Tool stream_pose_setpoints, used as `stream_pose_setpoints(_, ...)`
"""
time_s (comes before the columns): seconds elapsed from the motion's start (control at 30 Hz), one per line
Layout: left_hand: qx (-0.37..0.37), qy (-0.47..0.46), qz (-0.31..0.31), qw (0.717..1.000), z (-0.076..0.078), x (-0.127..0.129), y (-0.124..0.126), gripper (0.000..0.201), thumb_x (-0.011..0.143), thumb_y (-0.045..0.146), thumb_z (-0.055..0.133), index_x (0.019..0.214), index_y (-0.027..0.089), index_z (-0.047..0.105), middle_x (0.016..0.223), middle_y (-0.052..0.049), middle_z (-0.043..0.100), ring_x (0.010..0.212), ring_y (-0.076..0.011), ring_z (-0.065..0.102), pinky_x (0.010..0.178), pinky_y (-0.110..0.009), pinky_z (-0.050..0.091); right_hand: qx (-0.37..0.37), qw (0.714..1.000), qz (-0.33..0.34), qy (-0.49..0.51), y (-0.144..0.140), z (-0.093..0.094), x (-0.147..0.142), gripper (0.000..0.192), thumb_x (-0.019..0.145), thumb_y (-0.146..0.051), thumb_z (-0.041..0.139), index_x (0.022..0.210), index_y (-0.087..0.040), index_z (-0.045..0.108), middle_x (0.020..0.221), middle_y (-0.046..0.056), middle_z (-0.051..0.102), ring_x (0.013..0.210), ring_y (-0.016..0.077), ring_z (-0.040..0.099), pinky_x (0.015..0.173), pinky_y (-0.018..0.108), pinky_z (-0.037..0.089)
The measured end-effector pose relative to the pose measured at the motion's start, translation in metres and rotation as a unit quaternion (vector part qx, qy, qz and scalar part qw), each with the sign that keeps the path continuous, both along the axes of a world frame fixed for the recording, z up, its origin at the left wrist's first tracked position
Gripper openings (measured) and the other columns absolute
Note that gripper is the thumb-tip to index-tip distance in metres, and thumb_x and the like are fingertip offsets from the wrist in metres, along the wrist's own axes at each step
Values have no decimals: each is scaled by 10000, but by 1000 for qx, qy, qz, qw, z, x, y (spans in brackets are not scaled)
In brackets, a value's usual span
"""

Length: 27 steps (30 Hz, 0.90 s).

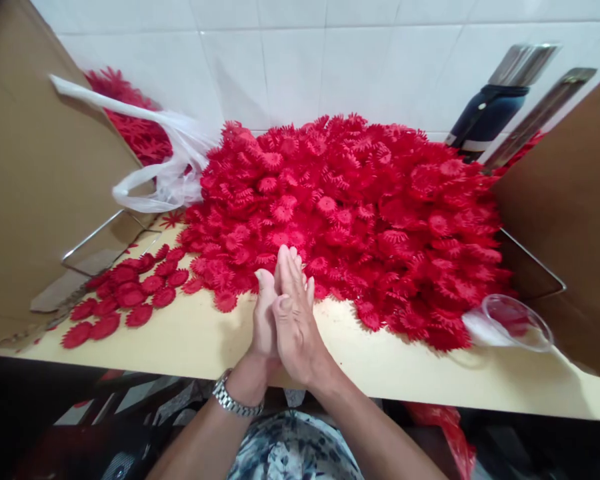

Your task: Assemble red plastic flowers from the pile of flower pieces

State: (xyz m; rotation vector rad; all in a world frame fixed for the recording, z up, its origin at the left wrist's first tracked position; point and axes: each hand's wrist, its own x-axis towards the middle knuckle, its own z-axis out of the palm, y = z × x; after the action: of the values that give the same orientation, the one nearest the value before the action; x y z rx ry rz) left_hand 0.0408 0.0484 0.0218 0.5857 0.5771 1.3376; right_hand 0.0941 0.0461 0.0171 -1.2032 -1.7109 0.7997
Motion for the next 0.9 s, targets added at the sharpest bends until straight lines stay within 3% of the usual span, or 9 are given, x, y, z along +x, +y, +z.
stream_pose_setpoints(0.17, -4, -42, -35, 998, 3, 7, -11, 335, 925, 344, 405, 1162, 240, 618, 1323, -26, 557, 1335, -172, 349, 1106, -307, 253, 13, 995, -97, 8, 30, -1, 18, 597, 926, -569, 101, 1461, -310, 150, 1538, -2, 150, 1419, 218, 51, 1124, 572, 24)
stream_pose_setpoints(0.23, -36, -57, -30, 997, 2, 7, -15, 267, 899, 244, 460, 1080, 204, 652, 1210, -50, 632, 1245, -183, 469, 1036, -296, 358, 30, 994, -103, 13, 37, 1, 25, 600, 925, -576, 136, 1438, -288, 257, 1489, 25, 307, 1407, 234, 154, 1124, 562, 98)
stream_pose_setpoints(0.3, -90, -61, -15, 994, 1, 3, -15, 223, 884, 193, 471, 983, 164, 668, 1086, -67, 678, 1125, -183, 565, 947, -282, 438, -8, 994, -98, 43, 35, 5, 29, 613, 921, -586, 155, 1370, -257, 410, 1372, 63, 488, 1342, 260, 328, 1085, 534, 259)
stream_pose_setpoints(0.4, -154, -90, -14, 984, 1, -7, -12, 221, 897, 209, 440, 949, 138, 643, 992, -77, 687, 983, -183, 629, 873, -321, 494, -99, 984, -68, 131, 25, 9, 33, 608, 908, -602, 221, 1235, -218, 561, 1226, 95, 609, 1093, 252, 584, 865, 412, 508)
stream_pose_setpoints(0.5, -145, -121, -43, 981, -1, -18, -11, 217, 891, 249, 449, 983, 136, 610, 962, -84, 679, 925, -201, 646, 871, -399, 503, -122, 974, -63, 178, 17, 7, 40, 513, 858, -586, 423, 1117, -190, 621, 1114, 98, 657, 839, 203, 661, 633, 312, 554)
stream_pose_setpoints(0.57, -116, -105, -66, 985, -3, -23, -13, 172, 838, 175, 507, 976, 131, 599, 922, -83, 682, 910, -210, 655, 881, -410, 494, -133, 972, -69, 179, 13, 1, 47, 439, 821, -534, 533, 1059, -181, 639, 1015, 88, 685, 750, 184, 662, 577, 290, 545)
stream_pose_setpoints(0.7, -94, -6, -70, 993, -8, -28, -19, 177, 737, 45, 568, 892, 121, 604, 851, -70, 691, 820, -192, 679, 819, -343, 519, -108, 986, -59, 116, 3, -11, 60, 323, 837, -445, 556, 1010, -194, 661, 943, 63, 699, 819, 195, 665, 720, 338, 548)
stream_pose_setpoints(0.9, -119, 84, -55, 988, -7, -31, -26, 153, 701, 147, 664, 841, 113, 611, 725, -59, 692, 624, -172, 680, 638, -290, 549, -40, 996, -80, 28, -9, -11, 67, 285, 870, -394, 508, 996, -198, 674, 931, 56, 706, 869, 196, 659, 804, 345, 517)
